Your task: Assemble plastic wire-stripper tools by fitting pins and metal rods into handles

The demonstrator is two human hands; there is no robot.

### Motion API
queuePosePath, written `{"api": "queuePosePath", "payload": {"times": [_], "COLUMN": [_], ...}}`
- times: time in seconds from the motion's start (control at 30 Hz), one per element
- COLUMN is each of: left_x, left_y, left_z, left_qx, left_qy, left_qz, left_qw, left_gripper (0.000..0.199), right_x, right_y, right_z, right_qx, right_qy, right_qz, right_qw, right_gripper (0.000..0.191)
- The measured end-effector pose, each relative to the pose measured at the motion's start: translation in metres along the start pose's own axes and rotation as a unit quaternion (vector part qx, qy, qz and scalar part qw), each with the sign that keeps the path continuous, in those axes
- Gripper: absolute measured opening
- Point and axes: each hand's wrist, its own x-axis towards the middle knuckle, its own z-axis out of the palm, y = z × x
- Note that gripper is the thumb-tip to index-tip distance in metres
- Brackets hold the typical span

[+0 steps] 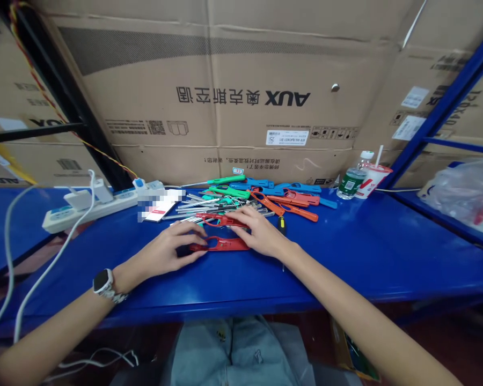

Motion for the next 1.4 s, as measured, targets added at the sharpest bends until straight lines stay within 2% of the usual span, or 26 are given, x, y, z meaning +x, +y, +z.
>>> {"api": "queuePosePath", "payload": {"times": [0.1, 0.17, 0.23, 0.33, 0.4, 0.47, 0.5, 0.57, 0.63, 0.7, 0.8, 0.87, 1.0, 1.07, 1.13, 1.2, 1.27, 1.33, 1.4], "left_x": [0.005, 0.015, 0.027, 0.042, 0.045, 0.043, 0.040, 0.034, 0.029, 0.025, 0.021, 0.018, 0.016, 0.018, 0.020, 0.021, 0.021, 0.020, 0.021], "left_y": [0.005, 0.007, 0.007, 0.002, -0.003, -0.008, -0.010, -0.011, -0.010, -0.007, 0.000, 0.005, 0.012, 0.012, 0.010, 0.009, 0.009, 0.009, 0.006], "left_z": [-0.004, -0.006, -0.007, -0.010, -0.012, -0.016, -0.018, -0.020, -0.019, -0.016, -0.011, -0.009, -0.005, -0.001, 0.004, 0.009, 0.012, 0.013, 0.012], "left_qx": [0.049, 0.086, 0.102, 0.045, -0.008, -0.044, -0.053, -0.061, -0.064, -0.068, -0.068, -0.060, -0.052, -0.053, -0.048, -0.026, 0.008, 0.033, 0.043], "left_qy": [0.107, 0.143, 0.085, -0.007, -0.003, 0.046, 0.073, 0.113, 0.132, 0.140, 0.124, 0.120, 0.132, 0.091, 0.033, -0.012, -0.034, -0.032, -0.008], "left_qz": [-0.009, -0.018, -0.016, -0.029, -0.045, -0.064, -0.072, -0.080, -0.075, -0.068, -0.059, -0.043, -0.013, -0.020, -0.034, -0.041, -0.040, -0.038, -0.043], "left_qw": [0.993, 0.986, 0.991, 0.999, 0.999, 0.996, 0.993, 0.989, 0.986, 0.985, 0.988, 0.990, 0.990, 0.994, 0.998, 0.999, 0.999, 0.998, 0.998], "left_gripper": [0.018, 0.032, 0.046, 0.041, 0.036, 0.034, 0.034, 0.032, 0.032, 0.032, 0.031, 0.029, 0.026, 0.025, 0.026, 0.026, 0.026, 0.030, 0.032], "right_x": [-0.001, 0.000, 0.000, 0.000, -0.003, -0.007, -0.009, -0.011, -0.009, -0.005, 0.000, 0.001, 0.005, 0.013, 0.027, 0.044, 0.062, 0.079, 0.094], "right_y": [-0.001, -0.003, -0.004, -0.007, -0.008, -0.009, -0.009, -0.009, -0.010, -0.010, -0.009, -0.004, 0.021, 0.035, 0.046, 0.054, 0.059, 0.065, 0.072], "right_z": [0.003, 0.006, 0.009, 0.012, 0.010, 0.005, 0.003, 0.000, 0.001, 0.004, 0.006, 0.000, -0.028, -0.041, -0.047, -0.044, -0.035, -0.024, -0.016], "right_qx": [-0.006, -0.002, 0.010, 0.023, -0.008, -0.058, -0.081, -0.110, -0.125, -0.133, -0.126, -0.111, -0.097, -0.108, -0.111, -0.129, -0.149, -0.167, -0.185], "right_qy": [-0.003, 0.004, 0.008, 0.028, 0.087, 0.132, 0.125, 0.050, -0.041, -0.091, -0.115, -0.098, 0.001, 0.074, 0.103, 0.089, 0.061, 0.044, 0.032], "right_qz": [-0.011, -0.018, -0.019, -0.009, 0.004, 0.012, 0.011, 0.001, -0.004, 0.004, 0.014, 0.013, 0.041, 0.079, 0.107, 0.126, 0.128, 0.128, 0.122], "right_qw": [1.000, 1.000, 1.000, 0.999, 0.996, 0.990, 0.989, 0.993, 0.991, 0.987, 0.985, 0.989, 0.994, 0.988, 0.983, 0.980, 0.979, 0.977, 0.975], "right_gripper": [0.038, 0.039, 0.038, 0.041, 0.047, 0.046, 0.041, 0.032, 0.032, 0.030, 0.024, 0.025, 0.021, 0.023, 0.023, 0.024, 0.024, 0.024, 0.025]}}
